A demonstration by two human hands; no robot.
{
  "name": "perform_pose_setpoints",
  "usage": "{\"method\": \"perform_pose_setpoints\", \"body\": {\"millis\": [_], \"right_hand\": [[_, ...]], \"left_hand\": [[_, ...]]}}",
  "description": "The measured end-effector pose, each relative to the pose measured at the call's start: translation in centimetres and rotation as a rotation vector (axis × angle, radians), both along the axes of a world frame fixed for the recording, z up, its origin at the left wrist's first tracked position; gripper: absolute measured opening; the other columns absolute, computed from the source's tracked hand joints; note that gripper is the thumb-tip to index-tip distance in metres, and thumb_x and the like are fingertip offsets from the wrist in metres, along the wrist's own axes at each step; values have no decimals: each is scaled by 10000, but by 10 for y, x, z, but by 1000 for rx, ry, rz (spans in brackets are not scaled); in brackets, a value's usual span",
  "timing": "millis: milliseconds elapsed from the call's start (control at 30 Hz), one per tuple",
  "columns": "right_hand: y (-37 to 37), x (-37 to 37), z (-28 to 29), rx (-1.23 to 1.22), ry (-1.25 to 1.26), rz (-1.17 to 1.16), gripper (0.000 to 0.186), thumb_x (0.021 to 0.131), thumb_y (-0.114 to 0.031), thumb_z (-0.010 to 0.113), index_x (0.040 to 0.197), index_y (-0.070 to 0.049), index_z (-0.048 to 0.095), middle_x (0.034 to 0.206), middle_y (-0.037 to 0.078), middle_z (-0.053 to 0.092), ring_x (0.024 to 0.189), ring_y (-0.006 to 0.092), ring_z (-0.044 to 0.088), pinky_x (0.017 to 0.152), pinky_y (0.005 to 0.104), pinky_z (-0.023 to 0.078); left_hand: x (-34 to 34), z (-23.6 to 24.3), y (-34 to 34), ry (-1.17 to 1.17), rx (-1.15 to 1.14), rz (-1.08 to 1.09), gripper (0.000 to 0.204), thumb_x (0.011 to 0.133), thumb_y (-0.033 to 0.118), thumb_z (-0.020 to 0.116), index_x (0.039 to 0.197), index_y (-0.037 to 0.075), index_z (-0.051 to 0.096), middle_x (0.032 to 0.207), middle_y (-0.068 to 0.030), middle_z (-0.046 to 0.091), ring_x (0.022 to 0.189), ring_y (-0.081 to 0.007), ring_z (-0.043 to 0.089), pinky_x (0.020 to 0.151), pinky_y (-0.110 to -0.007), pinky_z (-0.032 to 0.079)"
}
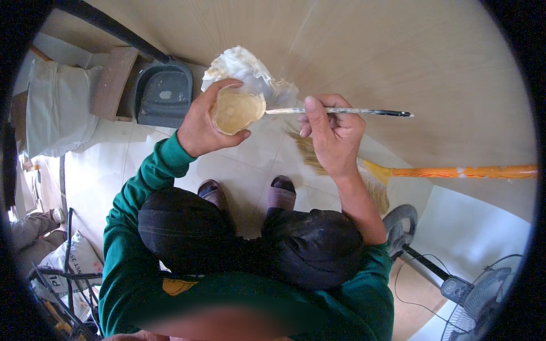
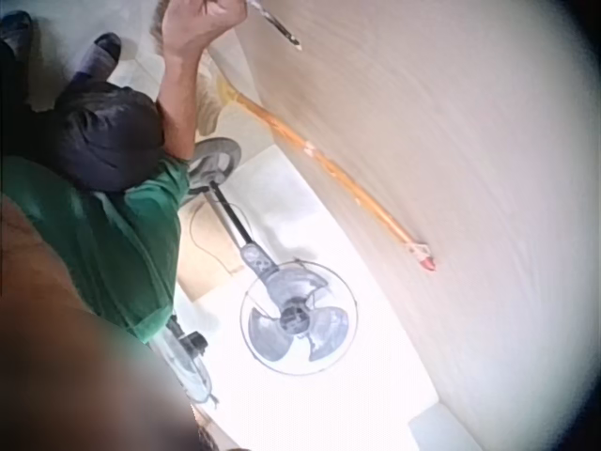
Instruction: The person applies a liquid finish to a light-colored wooden surface using a small brush and wipes the area with a white cloth. The person repeatedly dips the brush into a small container and applies the finish in sections, then wipes the surface.
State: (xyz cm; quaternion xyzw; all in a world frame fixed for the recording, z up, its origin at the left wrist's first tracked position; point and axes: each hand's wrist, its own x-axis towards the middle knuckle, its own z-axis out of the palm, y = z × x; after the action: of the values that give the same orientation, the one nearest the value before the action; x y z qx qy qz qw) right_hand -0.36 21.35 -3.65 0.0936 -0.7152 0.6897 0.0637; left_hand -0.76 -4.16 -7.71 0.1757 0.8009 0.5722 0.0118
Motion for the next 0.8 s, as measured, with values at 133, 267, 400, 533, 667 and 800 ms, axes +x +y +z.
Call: {"method": "perform_pose_setpoints", "body": {"millis": [133,267,400,533,667,800], "right_hand": [[0,-2,3,-30,13,11,144,1002,-122,686,983,13,641,786,66,675,632,76,618,560,226,512],[1,-3,1,23,-64,137,84,962,-49,691,990,5,632,880,57,676,749,89,645,655,253,531],[9,-4,4,244,83,177,123,932,73,620,1047,32,601,997,85,645,827,114,647,747,251,541],[18,-3,10,190,30,151,103,921,53,641,1014,27,604,946,82,650,796,109,636,740,254,524],[12,-5,9,189,44,135,82,914,-11,682,970,10,626,860,68,660,756,92,609,679,257,498],[10,-7,5,201,-67,139,67,988,-56,644,977,7,625,835,54,656,721,82,614,638,241,500]], "left_hand": [[-6,-2,3,-1,-48,18,829,654,133,888,1378,44,493,1216,-131,630,1134,-213,624,1005,-361,509],[-10,1,4,15,-71,10,848,638,140,890,1382,45,493,1200,-134,635,1127,-224,623,1005,-364,505],[-9,0,4,0,-64,20,850,637,154,889,1383,45,496,1194,-149,639,1129,-249,626,1002,-369,500],[-11,-6,5,1,-90,50,854,636,161,893,1383,41,497,1200,-161,639,1127,-260,631,997,-374,502],[-12,-7,3,-54,-53,30,857,636,158,894,1386,45,497,1202,-166,639,1120,-266,636,996,-379,503],[-13,-5,4,-42,-17,28,828,638,191,894,1358,45,511,1190,-196,656,1114,-319,656,986,-407,516]]}}
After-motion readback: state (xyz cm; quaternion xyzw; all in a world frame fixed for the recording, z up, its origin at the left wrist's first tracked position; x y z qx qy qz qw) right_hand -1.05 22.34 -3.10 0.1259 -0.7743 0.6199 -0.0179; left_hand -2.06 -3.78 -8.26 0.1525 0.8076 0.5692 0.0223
